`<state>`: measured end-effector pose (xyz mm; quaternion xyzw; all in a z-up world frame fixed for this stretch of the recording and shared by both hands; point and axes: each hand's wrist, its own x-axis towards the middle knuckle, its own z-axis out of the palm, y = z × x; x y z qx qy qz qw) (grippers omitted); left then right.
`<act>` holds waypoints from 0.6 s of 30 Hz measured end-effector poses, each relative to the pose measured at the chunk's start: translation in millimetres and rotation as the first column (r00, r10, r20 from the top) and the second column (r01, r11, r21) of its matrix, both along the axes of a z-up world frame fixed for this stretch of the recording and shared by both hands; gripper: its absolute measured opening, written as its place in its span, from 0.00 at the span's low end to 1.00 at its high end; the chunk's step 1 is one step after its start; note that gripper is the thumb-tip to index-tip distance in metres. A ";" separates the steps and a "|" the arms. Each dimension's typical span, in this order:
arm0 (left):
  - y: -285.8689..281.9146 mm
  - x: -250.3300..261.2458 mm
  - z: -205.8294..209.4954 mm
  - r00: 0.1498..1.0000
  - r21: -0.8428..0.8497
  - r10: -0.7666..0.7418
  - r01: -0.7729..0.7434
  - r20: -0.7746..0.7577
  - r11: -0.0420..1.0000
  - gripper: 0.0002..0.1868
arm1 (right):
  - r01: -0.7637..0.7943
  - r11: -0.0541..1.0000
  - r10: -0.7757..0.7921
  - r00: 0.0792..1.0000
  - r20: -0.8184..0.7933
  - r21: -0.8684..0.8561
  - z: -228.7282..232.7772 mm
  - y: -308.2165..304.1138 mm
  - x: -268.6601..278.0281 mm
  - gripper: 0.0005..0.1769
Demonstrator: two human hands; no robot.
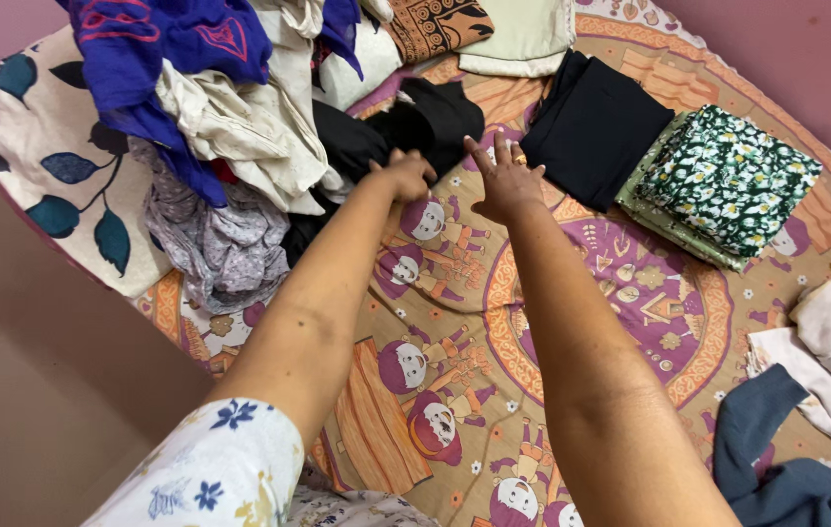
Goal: The person picks up a black garment from a pile on a bed, spreads it out flat, and folds it multiple times by hand.
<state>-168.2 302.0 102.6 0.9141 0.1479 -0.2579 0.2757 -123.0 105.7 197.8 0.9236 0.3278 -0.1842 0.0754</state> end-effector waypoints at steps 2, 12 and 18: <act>-3.6 -16.3 -0.8 0.999 -0.001 -0.035 0.035 -0.030 0.999 0.27 | -0.005 1.000 0.005 1.000 -0.001 0.009 7.7 13.8 -8.1 0.68; 13.6 1.6 -47.7 0.968 -0.517 -0.242 0.172 -0.070 0.838 0.19 | 0.067 0.998 -0.065 0.987 -0.147 0.005 -44.8 51.4 -37.7 0.29; -23.4 -27.4 -9.0 0.977 -0.246 0.048 0.004 0.207 0.969 0.34 | 0.093 0.980 -0.094 0.996 0.001 0.177 -60.2 14.9 -27.9 0.16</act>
